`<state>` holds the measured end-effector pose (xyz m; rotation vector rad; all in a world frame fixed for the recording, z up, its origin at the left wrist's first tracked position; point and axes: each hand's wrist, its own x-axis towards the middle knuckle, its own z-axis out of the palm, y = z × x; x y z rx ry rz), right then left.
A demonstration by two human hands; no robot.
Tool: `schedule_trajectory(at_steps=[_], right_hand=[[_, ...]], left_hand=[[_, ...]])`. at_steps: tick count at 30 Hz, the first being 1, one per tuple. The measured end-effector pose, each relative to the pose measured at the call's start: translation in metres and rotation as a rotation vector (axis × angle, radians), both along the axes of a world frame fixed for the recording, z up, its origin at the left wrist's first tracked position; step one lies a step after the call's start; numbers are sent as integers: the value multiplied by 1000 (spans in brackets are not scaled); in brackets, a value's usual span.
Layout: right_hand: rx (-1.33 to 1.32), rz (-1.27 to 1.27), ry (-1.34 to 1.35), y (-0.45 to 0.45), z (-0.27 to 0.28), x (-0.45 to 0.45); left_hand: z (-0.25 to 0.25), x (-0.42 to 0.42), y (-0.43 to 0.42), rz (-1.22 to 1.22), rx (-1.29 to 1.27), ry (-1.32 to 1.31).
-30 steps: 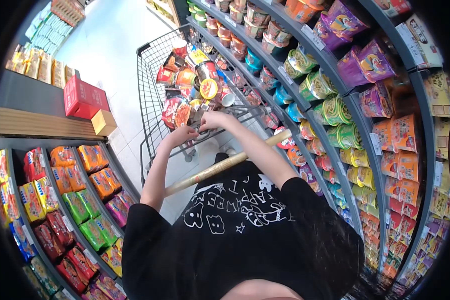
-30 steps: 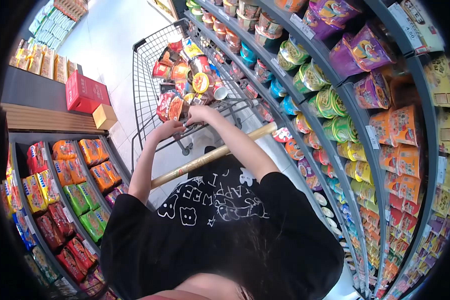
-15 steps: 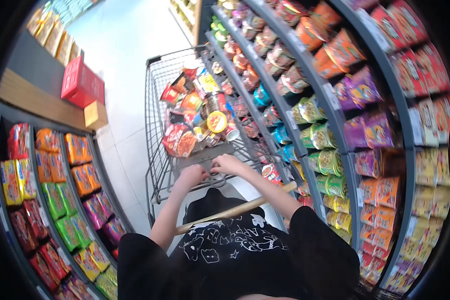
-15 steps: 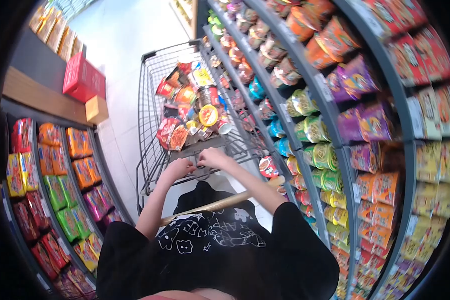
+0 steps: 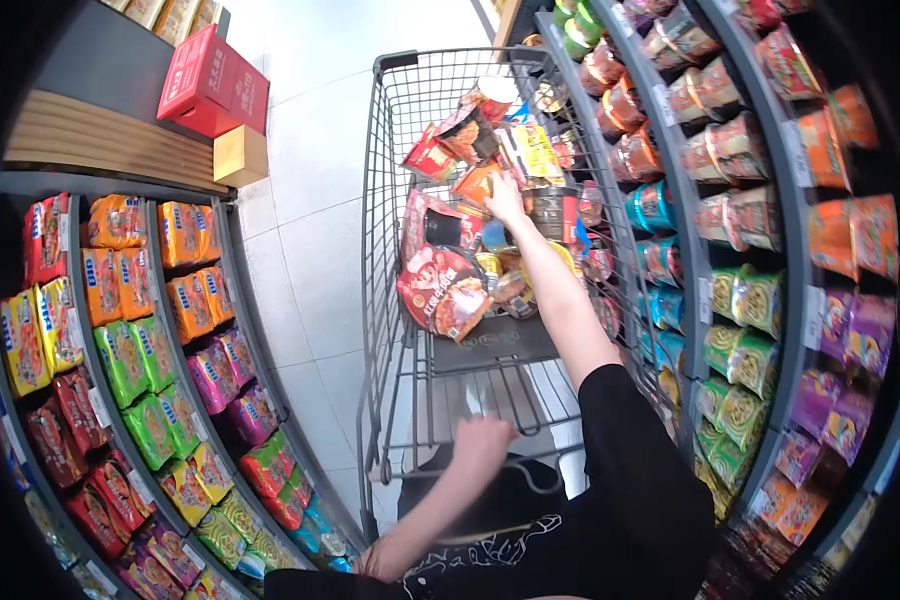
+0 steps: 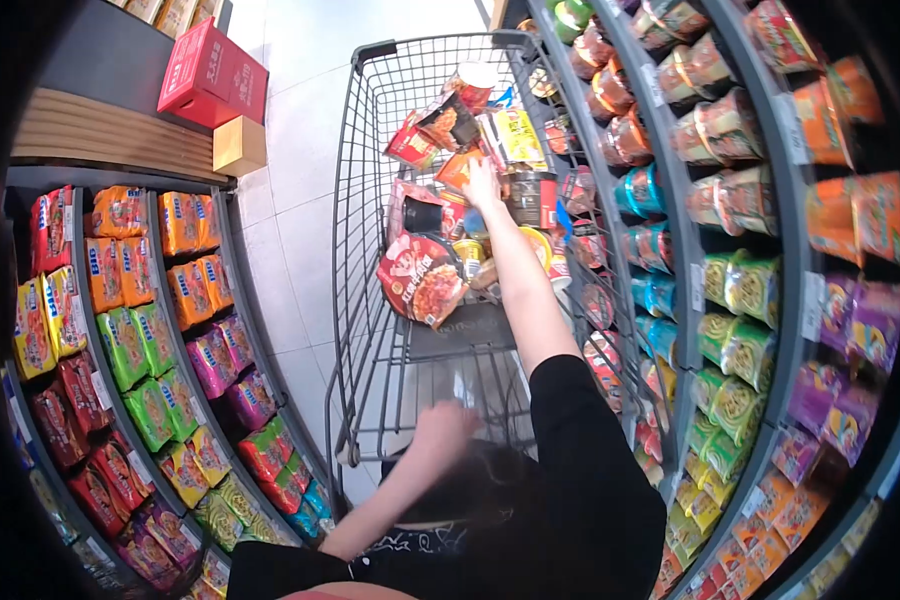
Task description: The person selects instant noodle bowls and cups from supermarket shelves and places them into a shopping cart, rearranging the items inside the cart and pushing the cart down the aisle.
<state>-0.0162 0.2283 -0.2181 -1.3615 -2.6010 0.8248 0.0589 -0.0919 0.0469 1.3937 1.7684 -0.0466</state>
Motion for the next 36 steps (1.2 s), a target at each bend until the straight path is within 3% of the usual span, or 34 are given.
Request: schedule_trajectory(at_steps=[1,6,8,14,21,24,26,28,30,34,36], right_hand=[[87,5,10,3,-18,-5],[29,-119,-102,-3,-21,-38],[247,-178,-243,-7,-28,-47],[270,-117,-308,2,-21,-48],[296,-95,313,-18,62,-11],[84,-90,572,-32,132,15],[-200,-106,593,-42,172,44],[-623,-122,775,-57,223,74],[-935,-201,871,-74,272,100],[-1292,-293,845,-109,293,141],[-1322,-245,831,-120,304,141]], left_hand=[[2,2,-1,3,-3,-6],[11,-1,4,-32,-49,5],[5,1,0,10,-29,-47],[11,-6,8,-20,-16,-23],[0,-18,17,-51,-131,-144],[14,-38,29,168,-151,-302],[6,-45,25,155,112,-119],[-1,-57,34,439,351,-255],[1,-76,53,534,601,-186],[30,-101,81,880,583,-1083],[31,-111,87,837,480,-1071]])
